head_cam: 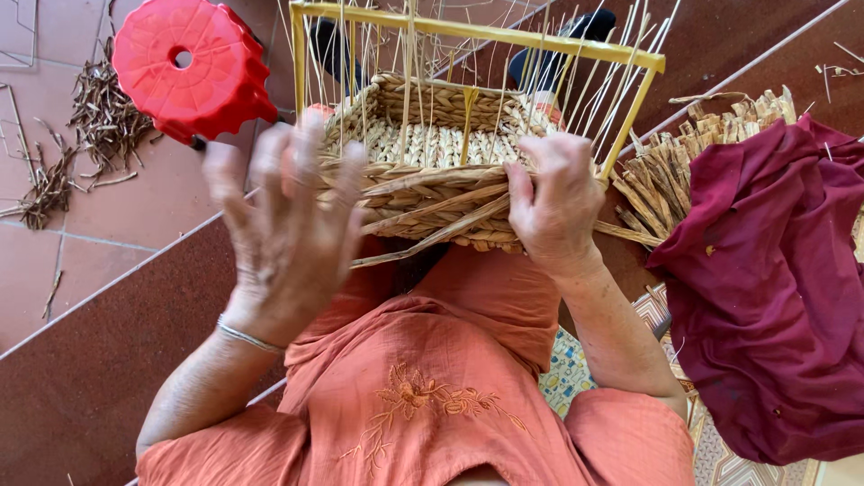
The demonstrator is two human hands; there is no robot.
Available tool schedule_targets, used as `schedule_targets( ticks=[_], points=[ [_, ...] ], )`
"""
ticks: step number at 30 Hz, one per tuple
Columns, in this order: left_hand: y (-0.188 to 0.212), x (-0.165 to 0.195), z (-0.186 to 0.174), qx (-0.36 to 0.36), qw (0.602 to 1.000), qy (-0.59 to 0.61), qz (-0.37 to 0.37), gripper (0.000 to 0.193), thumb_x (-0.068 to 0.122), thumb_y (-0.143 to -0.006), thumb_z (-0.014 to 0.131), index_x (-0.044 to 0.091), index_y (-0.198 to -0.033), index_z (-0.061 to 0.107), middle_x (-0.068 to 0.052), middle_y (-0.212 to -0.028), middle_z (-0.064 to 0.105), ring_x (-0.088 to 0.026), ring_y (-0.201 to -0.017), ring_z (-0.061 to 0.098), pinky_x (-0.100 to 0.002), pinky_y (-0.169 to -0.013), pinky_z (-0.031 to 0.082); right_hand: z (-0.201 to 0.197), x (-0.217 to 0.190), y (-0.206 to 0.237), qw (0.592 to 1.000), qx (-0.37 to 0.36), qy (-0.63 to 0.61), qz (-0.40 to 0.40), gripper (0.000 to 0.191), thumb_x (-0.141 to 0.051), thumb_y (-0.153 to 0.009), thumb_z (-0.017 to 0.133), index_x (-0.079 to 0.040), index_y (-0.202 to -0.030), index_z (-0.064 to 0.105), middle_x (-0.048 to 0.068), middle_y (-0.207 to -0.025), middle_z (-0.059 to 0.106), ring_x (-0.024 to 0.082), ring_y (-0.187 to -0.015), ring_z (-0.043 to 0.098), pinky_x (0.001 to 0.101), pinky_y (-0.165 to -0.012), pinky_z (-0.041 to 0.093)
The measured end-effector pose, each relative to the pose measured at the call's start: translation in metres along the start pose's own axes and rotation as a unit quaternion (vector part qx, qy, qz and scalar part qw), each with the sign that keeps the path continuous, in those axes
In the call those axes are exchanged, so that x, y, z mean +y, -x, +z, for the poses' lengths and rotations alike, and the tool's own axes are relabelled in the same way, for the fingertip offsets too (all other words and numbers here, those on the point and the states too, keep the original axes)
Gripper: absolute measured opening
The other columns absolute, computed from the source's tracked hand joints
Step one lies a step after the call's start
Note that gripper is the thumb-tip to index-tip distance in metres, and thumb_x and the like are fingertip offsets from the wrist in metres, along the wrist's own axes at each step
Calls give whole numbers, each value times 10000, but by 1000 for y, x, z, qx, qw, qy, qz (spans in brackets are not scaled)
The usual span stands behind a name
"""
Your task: The person sits on the floor and weaves dried palm leaves into a rectangular basket frame. They repeatedly thread and pull the leaves through the vertical ribs, tightening the weave and adjusting the basket's position on their lap.
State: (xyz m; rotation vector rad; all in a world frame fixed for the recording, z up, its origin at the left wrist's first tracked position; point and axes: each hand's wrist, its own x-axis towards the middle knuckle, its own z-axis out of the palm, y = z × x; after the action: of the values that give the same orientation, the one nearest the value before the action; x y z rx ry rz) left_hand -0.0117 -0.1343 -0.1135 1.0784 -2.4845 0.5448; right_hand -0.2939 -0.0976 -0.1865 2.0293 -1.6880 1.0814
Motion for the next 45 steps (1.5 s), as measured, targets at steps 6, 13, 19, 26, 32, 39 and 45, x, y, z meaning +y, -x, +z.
schedule_targets(
  ticks=[6, 13, 19, 26, 32, 39, 45],
  points=[
    [6, 60, 46, -57, 985, 141, 83, 454, 274, -885, 689, -20, -1224, 622, -142, -1142, 573, -272, -1077, 526, -427, -927, 432, -10, -3, -6, 988, -109, -112, 4, 200, 31, -1009, 722, -53, -1189, 701, 124, -1098, 738, 206, -1011, 724, 321, -843, 624],
    [-12, 37, 43, -135, 963, 221, 68, 224, 124, -1071, 603, 24, -1267, 644, -106, -1042, 594, -242, -971, 540, -404, -794, 446, -51, -6, -38, 950, -223, -219, 4, 298, -13, -878, 764, 1, -1171, 709, 164, -1061, 715, 318, -968, 711, 387, -863, 569],
    [-33, 36, 35, 251, 960, 31, 116, 209, 175, -1046, 581, 130, -1248, 599, -35, -1060, 613, -144, -997, 530, -363, -805, 449, -35, -10, -32, 958, -185, -198, 92, 157, -33, -955, 759, -21, -1091, 681, 134, -941, 705, 280, -849, 707, 377, -764, 553],
    [-85, 76, 109, -113, 950, 290, -29, 176, 160, -1021, 645, 22, -1130, 650, -90, -738, 667, -204, -614, 623, -357, -469, 469, -33, -4, -23, 949, -165, -245, 108, 141, -2, -1016, 681, -41, -1145, 640, 114, -990, 724, 225, -877, 726, 343, -772, 566],
    [-62, 67, 119, -5, 769, 631, -104, 106, 126, -1013, 650, 27, -998, 682, -63, -799, 723, -123, -607, 647, -280, -518, 548, -32, -5, -22, 958, -133, -222, 126, 143, 1, -993, 710, -44, -1121, 667, 99, -926, 698, 225, -816, 691, 341, -744, 547],
    [-23, 64, 71, 97, 850, 512, 82, 165, 111, -1049, 711, 12, -1168, 656, -146, -1185, 691, -229, -1008, 705, -351, -891, 614, -17, -13, -31, 972, -138, -163, 94, 97, -46, -915, 783, -62, -1003, 745, 97, -966, 752, 208, -857, 733, 333, -754, 586],
    [-34, 14, 67, 18, 961, 270, 50, 442, 241, -819, 835, 26, -1169, 673, -166, -1270, 593, -337, -1203, 479, -530, -993, 359, -28, -12, -38, 971, -198, -133, 15, 65, -56, -905, 764, -38, -967, 758, 106, -970, 752, 234, -874, 735, 343, -775, 585]
  ],
)
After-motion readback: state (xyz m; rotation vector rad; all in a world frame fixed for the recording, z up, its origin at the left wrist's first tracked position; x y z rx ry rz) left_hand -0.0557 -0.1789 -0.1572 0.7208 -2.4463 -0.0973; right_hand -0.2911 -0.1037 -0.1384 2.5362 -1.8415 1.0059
